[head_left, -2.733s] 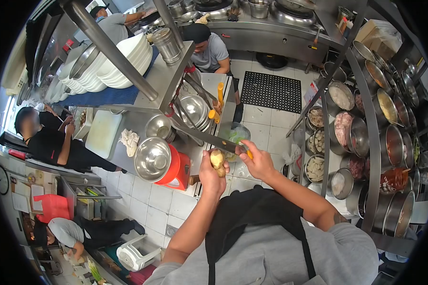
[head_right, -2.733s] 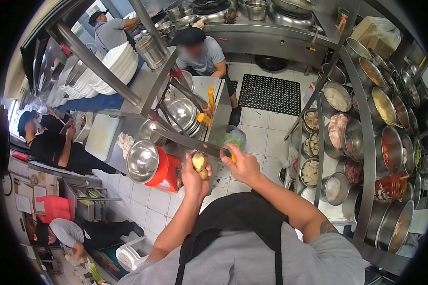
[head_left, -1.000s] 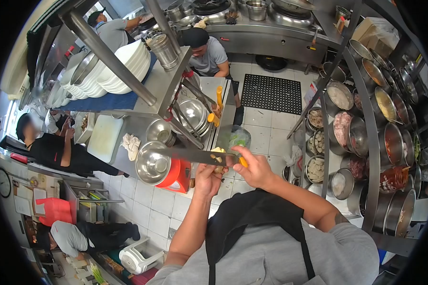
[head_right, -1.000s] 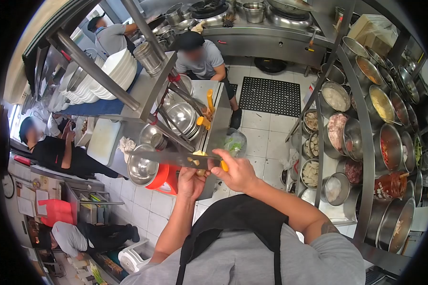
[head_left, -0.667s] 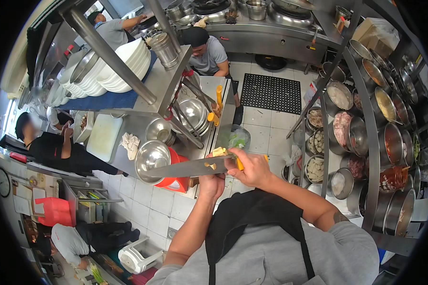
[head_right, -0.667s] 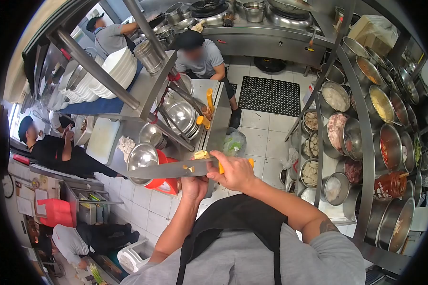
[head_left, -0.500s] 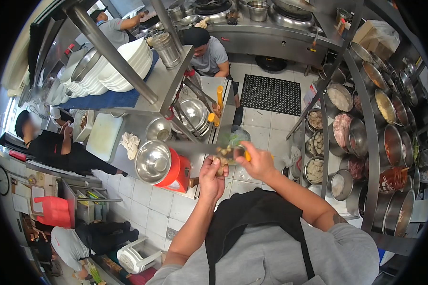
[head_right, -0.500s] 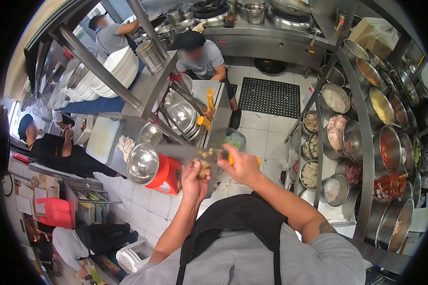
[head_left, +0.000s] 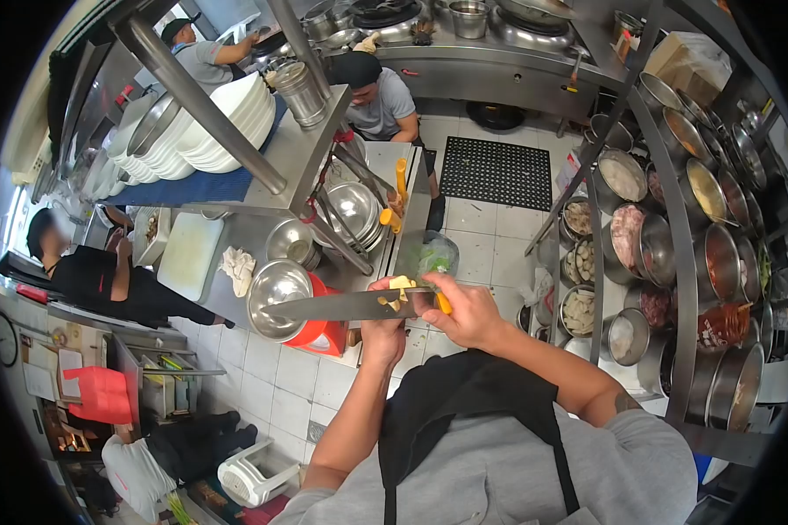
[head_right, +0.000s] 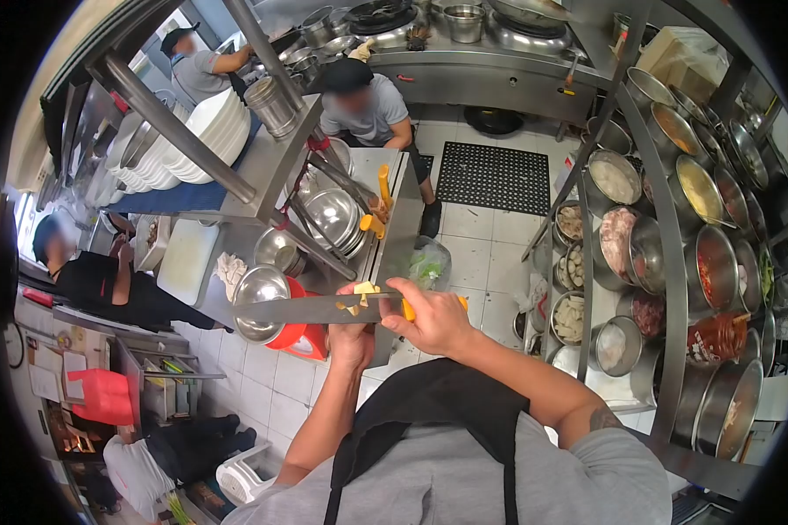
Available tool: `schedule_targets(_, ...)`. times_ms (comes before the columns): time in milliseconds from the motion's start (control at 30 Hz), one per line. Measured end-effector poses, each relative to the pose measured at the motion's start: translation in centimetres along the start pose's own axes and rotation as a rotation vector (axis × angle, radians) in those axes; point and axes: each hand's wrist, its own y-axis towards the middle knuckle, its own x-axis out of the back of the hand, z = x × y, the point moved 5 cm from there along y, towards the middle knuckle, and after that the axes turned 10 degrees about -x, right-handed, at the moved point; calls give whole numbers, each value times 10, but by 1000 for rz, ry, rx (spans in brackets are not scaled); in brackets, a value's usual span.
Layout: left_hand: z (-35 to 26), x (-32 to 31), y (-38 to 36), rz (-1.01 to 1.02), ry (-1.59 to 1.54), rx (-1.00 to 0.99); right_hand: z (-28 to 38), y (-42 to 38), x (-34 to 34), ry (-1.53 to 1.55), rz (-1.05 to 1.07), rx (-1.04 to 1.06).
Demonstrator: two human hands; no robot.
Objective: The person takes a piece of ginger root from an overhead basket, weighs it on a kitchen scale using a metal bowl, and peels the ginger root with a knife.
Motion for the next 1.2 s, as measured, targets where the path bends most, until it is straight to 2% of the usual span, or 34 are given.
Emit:
schedule_targets(133,4,10,-3,5,36,23,-9,0,0,-62,-33,18)
schedule_targets(233,1,8,-5,133,-38,62,-65,3,-5,-111,21,-359)
schedule_targets(367,-6,-7,-6,77,-159,199,-70,2,5,82,42,-445)
schedule_targets(467,1,-1,-4,134,-249,237,-34,4,9,122,64,-333)
schedule_targets(567,10,8,-3,207,-165,150,-8,3,11,122,57,-187)
schedule_targets(700,1,3,-5,95,-41,46,11,-1,8,29,51,-49)
schedule_targets(967,-8,6,-3,52,346,-89,12,-2,6,-26,82,-27)
schedule_targets(1133,-13,4,-4,81,427,-162,10,-1,5,-46,89,-25)
schedule_targets(1200,-12,3,-4,116,396,-176,-1,-1,2,-47,6,31)
